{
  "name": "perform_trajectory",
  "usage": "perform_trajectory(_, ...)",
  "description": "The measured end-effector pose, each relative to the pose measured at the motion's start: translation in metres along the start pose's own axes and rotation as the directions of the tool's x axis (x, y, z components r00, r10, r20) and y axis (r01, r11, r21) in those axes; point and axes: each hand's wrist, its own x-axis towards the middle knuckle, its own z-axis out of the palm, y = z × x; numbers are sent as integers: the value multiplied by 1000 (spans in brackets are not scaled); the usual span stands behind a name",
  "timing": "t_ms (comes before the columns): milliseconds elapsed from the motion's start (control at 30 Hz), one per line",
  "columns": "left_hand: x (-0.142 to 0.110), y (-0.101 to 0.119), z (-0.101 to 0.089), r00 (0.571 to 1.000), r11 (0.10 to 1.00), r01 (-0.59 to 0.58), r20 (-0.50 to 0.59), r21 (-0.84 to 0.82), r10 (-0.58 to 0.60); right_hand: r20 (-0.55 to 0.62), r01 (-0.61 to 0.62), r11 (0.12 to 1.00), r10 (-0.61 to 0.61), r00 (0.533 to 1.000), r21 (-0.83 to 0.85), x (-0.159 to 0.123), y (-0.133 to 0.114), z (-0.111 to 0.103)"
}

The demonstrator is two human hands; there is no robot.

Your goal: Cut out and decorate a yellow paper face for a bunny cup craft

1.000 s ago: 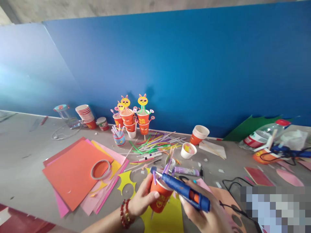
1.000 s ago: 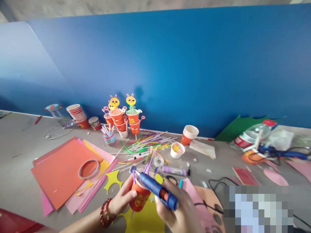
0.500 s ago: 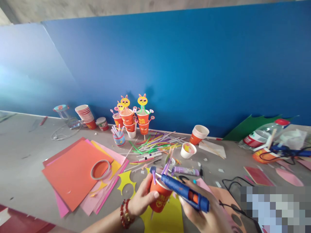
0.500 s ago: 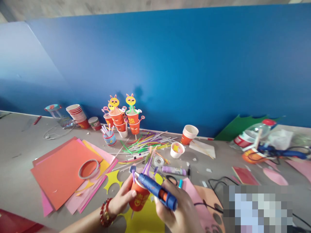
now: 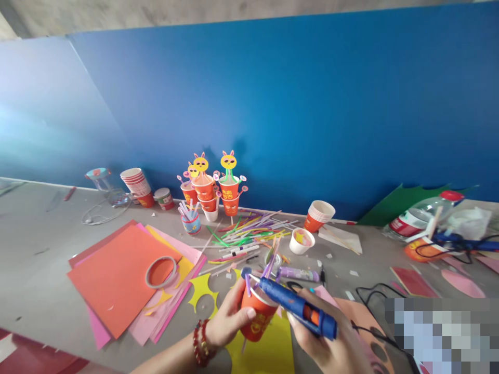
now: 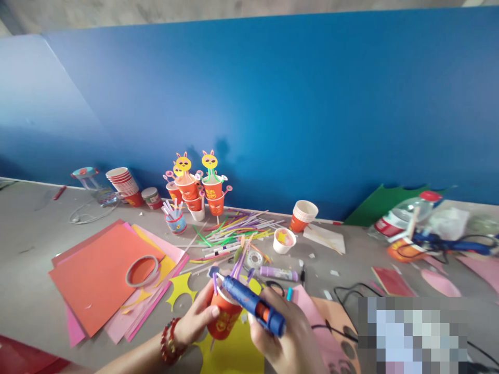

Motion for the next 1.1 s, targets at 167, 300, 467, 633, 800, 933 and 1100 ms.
perform_trajectory(167,0,-1,-1,1000,1000,10,-8,7,-10,-32,17,999,-18,999,-27,2,-1,0)
perform_trajectory(300,-1,-1,0,1000,1000,19,-12,17,-18,-21,12,999,-12,1000,-32,3,-3,0)
perform_trajectory(467,-1,0,0,999,999,30,-30,29,-30,-11,-4,1000,4,1000,-10,0,1,2)
perform_trajectory(633,-2,-1,1,998,999,48,-44,17,-47,-11,-27,999,27,1000,22,-4,6,5)
perform_trajectory(800,-2,-1,0,997,998,49,-61,38,-47,-9,-54,998,54,998,40,-3,3,2)
perform_trajectory(933,-1,0,0,998,999,28,-55,38,-26,-25,-57,990,61,998,126,-3,2,0)
perform_trajectory(1100,-1,-3,0,996,997,48,-76,-54,-52,-97,-185,934,223,970,306,-17,7,10)
